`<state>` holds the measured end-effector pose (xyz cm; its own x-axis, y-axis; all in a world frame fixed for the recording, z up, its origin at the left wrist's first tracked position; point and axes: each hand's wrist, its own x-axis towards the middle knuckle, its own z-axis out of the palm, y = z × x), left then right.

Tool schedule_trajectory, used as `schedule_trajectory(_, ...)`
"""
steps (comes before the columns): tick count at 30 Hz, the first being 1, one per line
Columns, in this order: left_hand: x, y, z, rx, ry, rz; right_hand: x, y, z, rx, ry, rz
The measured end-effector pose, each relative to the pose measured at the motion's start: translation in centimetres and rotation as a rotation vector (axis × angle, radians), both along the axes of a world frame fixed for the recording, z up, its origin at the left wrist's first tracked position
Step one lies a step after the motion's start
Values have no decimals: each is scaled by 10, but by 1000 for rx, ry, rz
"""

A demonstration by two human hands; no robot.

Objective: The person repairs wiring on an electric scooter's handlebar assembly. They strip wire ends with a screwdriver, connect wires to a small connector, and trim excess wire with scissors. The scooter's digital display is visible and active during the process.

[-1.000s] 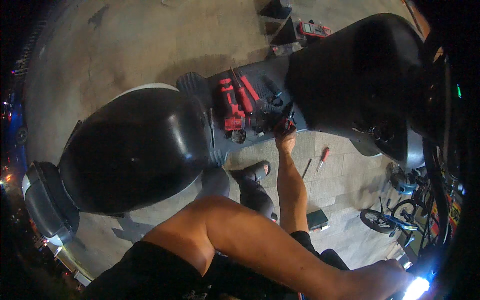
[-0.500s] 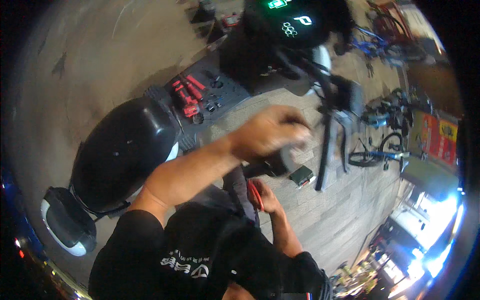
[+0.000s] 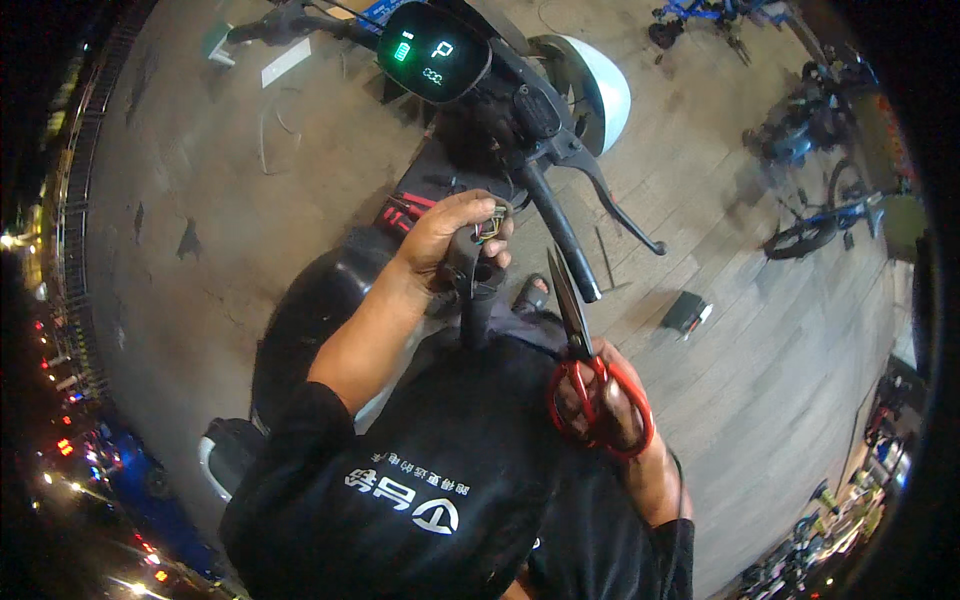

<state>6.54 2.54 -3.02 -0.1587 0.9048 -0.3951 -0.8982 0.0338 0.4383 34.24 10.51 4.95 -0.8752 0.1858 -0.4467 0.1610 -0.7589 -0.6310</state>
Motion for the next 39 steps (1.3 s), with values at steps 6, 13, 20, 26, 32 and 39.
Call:
schedule_trajectory(6,-10,4,6,-26,109,-100,-39,-8,-2,-158,31,-10)
schedule_trajectory(13,-13,8,15,-53,191,-80,-54,-8,1,-257,27,-19)
schedule_trajectory(20,-13,2,16,-47,152,-59,-58,-12,-6,-315,104,-8)
schedule_trajectory(26,-13,-2,11,14,130,-61,-59,-16,-6,-393,115,-33)
schedule_trajectory(32,-15,-2,12,1,143,-58,-62,-16,-6,-399,105,-23)
schedule_trajectory(39,-15,-3,11,6,187,-65,-62,-17,-12,-427,121,-26)
